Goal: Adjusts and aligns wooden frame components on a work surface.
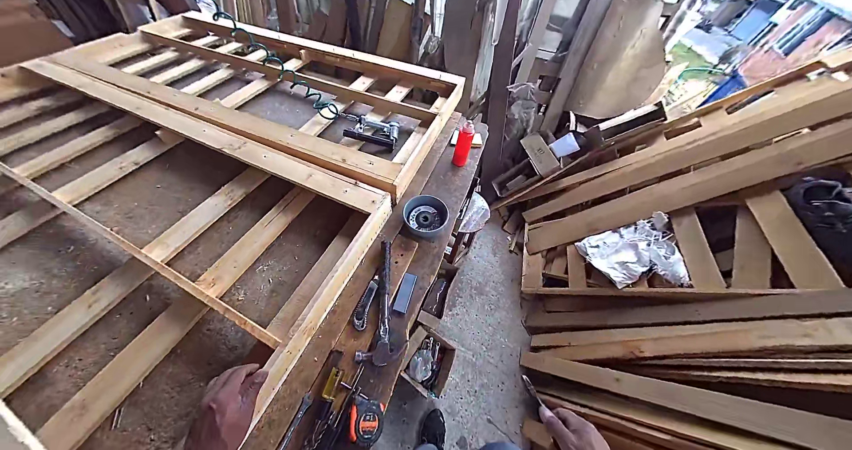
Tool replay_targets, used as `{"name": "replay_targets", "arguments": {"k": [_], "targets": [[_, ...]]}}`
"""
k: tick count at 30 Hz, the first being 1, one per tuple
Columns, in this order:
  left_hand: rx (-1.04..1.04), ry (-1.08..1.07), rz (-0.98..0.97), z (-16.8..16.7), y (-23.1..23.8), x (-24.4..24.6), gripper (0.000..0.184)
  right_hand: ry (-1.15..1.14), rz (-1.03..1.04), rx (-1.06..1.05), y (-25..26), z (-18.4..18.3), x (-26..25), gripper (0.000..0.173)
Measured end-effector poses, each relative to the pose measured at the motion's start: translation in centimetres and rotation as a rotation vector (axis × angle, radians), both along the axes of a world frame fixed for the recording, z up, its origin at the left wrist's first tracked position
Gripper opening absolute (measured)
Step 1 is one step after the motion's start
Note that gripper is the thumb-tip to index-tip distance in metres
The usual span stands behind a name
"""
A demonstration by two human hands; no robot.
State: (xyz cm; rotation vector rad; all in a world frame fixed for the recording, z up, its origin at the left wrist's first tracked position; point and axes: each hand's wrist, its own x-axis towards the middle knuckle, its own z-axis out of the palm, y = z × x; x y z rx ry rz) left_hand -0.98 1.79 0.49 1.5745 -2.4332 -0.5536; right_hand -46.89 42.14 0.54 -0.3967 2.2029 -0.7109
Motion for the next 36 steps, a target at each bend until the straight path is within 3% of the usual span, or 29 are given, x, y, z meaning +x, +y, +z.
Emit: {"name": "replay_targets", "arguments": {"k": [4,8,13,16,18,22,26,32,36], "targets": [[-0.234,0.183,0.155,2.8,-0.4,-7.4,0.050,0.119,0.248,-0.020,-11.3,4.5,-8.6,0.049],[-0.265,0.278,0.137,4.7,-0.3,-15.9,0.037,0.149,0.261,0.013,-23.6,5.9,-14.0,0.053],[-0.225,0.289,0.253,4.6,-4.3,-23.1,0.038,0.212,0.344,0.053,-38.8,2.9,-19.7,0.059],[-0.099,0.210,0.494,3.6,-9.5,-26.5,0.043,0.216,0.466,0.108,-46.6,-0.1,-22.7,0.063],[-0.033,0.143,0.685,1.9,-12.9,-28.3,0.047,0.173,0.568,0.190,-50.2,-1.5,-24.3,0.053],[0.165,-0.087,0.876,-0.5,-16.6,-29.7,0.063,0.097,0.590,0.205,-53.2,-3.0,-28.5,0.030],[0.223,-0.142,0.994,-0.3,-16.9,-30.6,0.053,0.145,0.504,0.136,-54.7,-2.8,-34.5,0.023],[0.246,-0.186,1.094,0.8,-17.0,-31.3,0.044,0.285,0.435,0.095,-56.4,-2.6,-39.1,0.042],[0.227,-0.185,1.125,1.1,-16.6,-31.5,0.045,0.340,0.500,-0.090,-51.6,-1.3,-38.8,0.060]]}}
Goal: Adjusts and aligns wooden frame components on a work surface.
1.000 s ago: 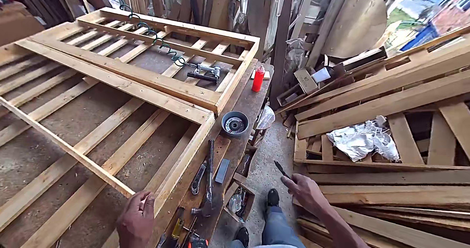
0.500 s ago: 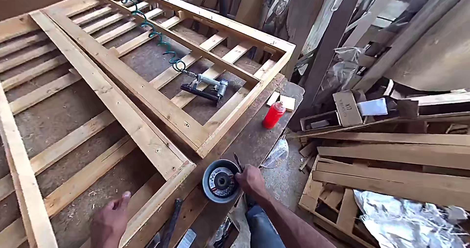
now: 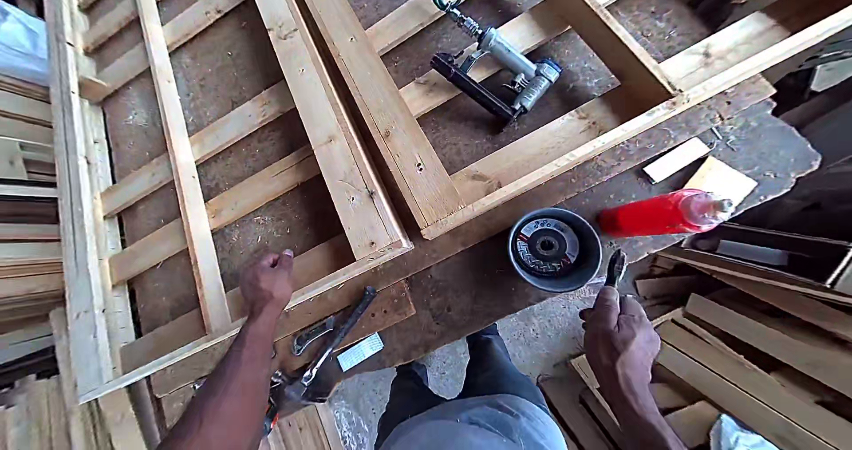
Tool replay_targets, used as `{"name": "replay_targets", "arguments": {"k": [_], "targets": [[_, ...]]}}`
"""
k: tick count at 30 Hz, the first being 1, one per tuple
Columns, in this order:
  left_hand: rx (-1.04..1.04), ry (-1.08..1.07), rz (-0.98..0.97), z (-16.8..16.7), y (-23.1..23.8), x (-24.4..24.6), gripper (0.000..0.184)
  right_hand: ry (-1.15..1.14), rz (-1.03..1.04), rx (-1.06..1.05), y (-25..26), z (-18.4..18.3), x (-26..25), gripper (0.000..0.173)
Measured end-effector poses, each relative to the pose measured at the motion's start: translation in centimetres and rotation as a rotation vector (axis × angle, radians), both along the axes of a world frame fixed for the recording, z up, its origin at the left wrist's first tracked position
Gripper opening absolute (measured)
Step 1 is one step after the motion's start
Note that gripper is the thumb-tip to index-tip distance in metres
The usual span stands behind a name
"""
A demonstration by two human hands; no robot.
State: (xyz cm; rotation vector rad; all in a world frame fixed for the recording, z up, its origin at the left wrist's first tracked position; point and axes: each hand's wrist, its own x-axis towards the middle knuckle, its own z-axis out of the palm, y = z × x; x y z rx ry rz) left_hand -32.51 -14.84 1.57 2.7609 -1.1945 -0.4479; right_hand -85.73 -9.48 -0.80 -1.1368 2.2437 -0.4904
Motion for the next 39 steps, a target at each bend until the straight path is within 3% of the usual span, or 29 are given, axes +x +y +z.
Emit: {"name": "replay_targets", "arguments": {"k": [3,6,12,26,35,39], "targets": [[-0.013,0.004,-0.004,-0.3,0.0,0.3,0.045,-0.206,0.199,-0.121,3.8,0.8,3.9,0.057],[0.025,0.035,0.003,-0.1,-0.2,0.2,0.046,-0.486,0.419,0.034,3.2,0.2,10.2,0.052],[0.016,0.032,-0.014,-0.4,-0.2,0.5,0.045,-0.468,0.484,0.177,-2.2,-1.7,19.0,0.051],[0.003,0.068,-0.071,-0.3,-0.2,0.4,0.042,-0.570,0.413,0.243,-3.0,-1.7,20.4,0.056],[0.019,0.073,-0.074,-0.2,-0.2,0.5,0.045,-0.434,0.504,0.126,-3.5,-0.2,20.0,0.058],[-0.007,0.086,-0.060,-0.3,-0.1,0.6,0.046,-0.479,0.438,0.091,-2.7,0.3,20.4,0.058]]}}
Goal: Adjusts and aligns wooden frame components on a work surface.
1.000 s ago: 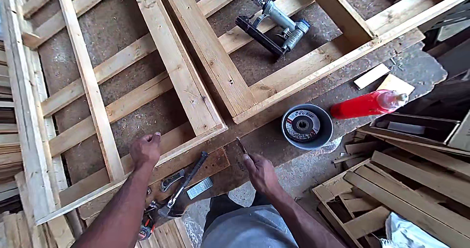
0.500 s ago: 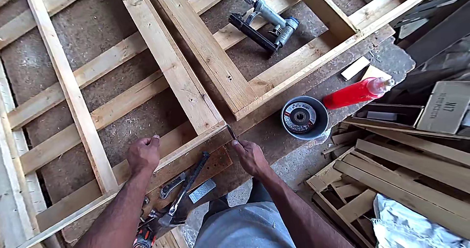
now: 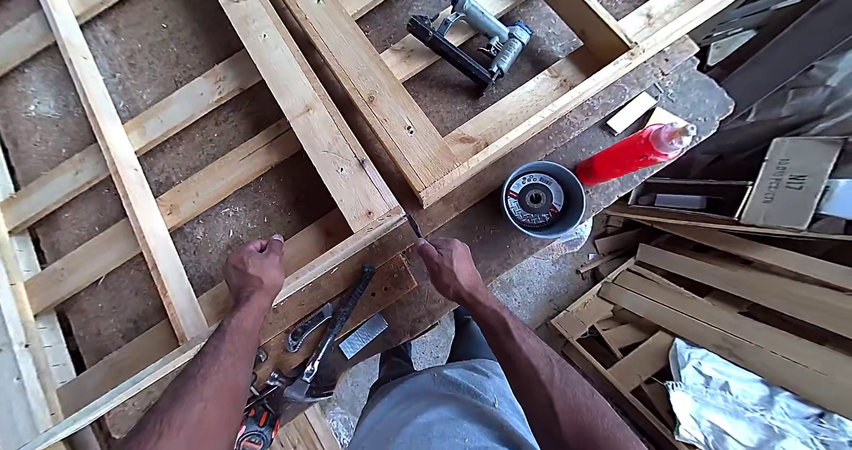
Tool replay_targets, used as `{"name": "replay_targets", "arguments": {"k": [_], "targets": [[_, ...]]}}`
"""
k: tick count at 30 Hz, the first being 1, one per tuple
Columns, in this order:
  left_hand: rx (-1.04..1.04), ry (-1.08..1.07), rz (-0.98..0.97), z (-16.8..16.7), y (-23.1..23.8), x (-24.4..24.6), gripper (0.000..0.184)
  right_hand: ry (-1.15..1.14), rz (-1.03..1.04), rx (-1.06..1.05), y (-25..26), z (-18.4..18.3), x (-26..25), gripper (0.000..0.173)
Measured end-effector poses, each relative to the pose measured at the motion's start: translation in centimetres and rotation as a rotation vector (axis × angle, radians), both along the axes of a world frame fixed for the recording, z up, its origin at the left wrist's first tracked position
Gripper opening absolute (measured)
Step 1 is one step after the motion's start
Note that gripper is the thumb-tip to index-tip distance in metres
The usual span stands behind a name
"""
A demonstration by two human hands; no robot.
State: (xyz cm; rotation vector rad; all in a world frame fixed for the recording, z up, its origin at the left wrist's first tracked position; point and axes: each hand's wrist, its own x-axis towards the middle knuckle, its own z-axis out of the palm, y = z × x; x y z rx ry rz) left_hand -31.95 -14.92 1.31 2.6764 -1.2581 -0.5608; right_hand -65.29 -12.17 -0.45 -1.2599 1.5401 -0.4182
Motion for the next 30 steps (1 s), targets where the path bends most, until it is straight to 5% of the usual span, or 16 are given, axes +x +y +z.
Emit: {"name": "replay_targets", "arguments": {"k": [7,16,30], "targets": [[-0.028,-0.002,-0.006,-0.3,0.0,0.2,0.047,-0.070,-0.028,0.126,7.1,-1.5,1.7,0.051],[-0.045,0.041,-0.016,-0.9,0.1,0.5,0.046,-0.082,-0.124,0.172,0.2,-2.4,0.6,0.060],[-0.064,0.070,0.038,-0.9,0.0,0.4,0.042,-0.186,-0.117,0.176,-0.5,-1.8,0.7,0.059]]}}
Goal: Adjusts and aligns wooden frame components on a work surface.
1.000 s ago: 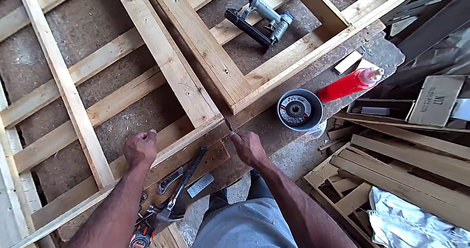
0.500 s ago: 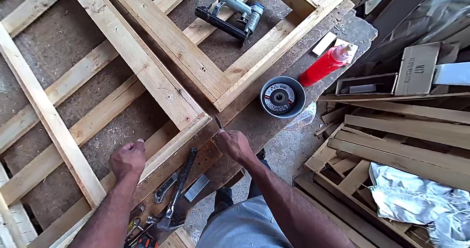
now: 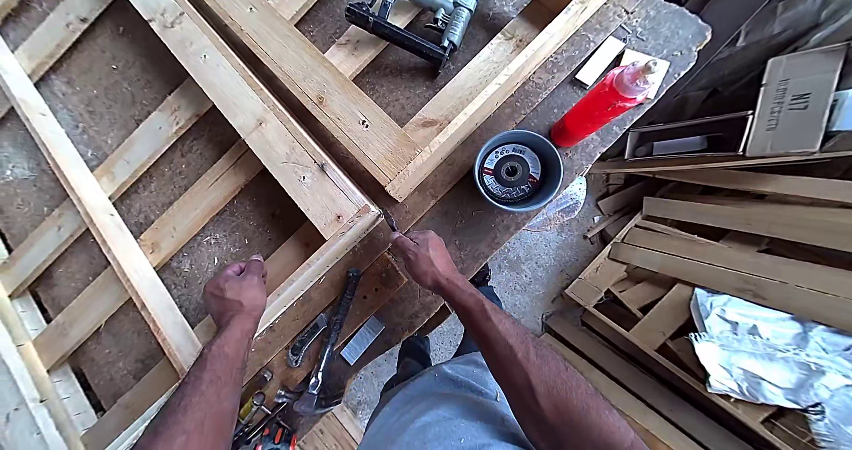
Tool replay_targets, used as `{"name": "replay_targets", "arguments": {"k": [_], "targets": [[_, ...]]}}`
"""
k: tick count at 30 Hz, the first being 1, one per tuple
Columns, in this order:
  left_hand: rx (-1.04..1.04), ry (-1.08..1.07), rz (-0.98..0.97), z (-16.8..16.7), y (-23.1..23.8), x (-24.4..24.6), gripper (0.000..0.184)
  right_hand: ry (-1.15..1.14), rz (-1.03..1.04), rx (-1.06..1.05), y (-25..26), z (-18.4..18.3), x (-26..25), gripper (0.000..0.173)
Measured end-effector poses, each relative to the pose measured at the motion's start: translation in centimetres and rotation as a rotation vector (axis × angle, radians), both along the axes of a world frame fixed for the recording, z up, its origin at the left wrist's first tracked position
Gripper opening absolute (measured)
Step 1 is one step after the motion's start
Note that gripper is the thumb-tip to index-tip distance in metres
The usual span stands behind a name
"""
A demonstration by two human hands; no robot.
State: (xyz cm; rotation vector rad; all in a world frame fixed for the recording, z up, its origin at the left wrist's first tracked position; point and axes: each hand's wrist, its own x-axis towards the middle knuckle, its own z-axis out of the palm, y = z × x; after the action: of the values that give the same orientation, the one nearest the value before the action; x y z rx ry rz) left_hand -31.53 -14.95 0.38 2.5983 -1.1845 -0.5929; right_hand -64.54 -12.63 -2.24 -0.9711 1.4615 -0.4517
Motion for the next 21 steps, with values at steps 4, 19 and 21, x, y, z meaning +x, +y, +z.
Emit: {"name": "replay_targets", "arguments": {"k": [4,19,21], "targets": [[-0.033,-0.007,-0.005,-0.1,0.4,0.1,0.042,-0.072,0.080,-0.034,5.5,1.5,0.7,0.056],[-0.013,-0.022,-0.033,-0.2,0.2,0.2,0.041,0.004,-0.293,0.107,2.2,0.5,5.6,0.066],[-0.006,-0.028,-0.031,-0.2,0.2,0.3,0.042,0.006,-0.318,0.114,2.2,0.7,6.3,0.065]]}}
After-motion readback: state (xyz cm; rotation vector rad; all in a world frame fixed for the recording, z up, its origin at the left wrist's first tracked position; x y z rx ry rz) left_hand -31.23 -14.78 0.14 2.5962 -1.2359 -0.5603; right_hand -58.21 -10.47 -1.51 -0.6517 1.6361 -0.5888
